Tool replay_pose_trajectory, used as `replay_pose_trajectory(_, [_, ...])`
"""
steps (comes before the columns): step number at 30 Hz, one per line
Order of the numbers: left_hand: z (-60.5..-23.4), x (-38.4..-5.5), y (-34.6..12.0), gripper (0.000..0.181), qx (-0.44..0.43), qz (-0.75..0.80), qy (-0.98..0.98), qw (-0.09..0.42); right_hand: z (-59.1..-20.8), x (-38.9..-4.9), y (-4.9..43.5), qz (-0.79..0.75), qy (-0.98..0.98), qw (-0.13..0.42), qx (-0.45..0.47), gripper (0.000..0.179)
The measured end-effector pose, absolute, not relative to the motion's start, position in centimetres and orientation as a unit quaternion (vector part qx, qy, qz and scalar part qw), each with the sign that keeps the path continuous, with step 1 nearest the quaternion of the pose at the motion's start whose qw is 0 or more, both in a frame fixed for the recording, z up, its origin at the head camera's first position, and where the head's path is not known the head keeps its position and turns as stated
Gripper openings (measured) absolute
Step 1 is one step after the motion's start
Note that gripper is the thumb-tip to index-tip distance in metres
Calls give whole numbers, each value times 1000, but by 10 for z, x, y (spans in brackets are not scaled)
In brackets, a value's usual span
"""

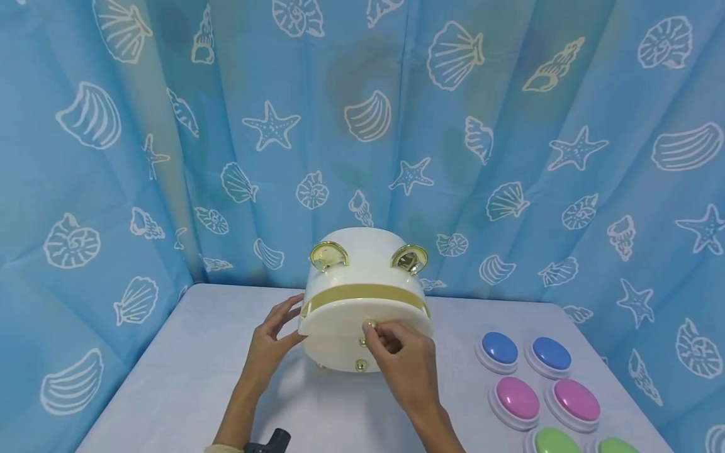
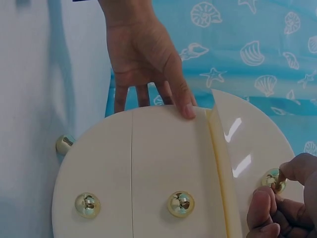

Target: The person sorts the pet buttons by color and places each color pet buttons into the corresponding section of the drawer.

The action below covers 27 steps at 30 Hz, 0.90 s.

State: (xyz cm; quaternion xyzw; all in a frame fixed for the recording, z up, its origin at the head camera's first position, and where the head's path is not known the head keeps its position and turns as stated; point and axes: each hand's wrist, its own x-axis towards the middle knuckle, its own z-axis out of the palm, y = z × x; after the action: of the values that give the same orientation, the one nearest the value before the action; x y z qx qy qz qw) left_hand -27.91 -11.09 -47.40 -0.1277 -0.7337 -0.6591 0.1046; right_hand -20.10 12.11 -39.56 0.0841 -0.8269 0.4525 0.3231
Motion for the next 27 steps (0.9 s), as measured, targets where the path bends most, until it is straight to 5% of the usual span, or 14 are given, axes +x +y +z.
replay_pose_trajectory(27, [-476,-280,-111,56,-132,-670,-724,100,-398,-179,123,461,-827,312,79,18])
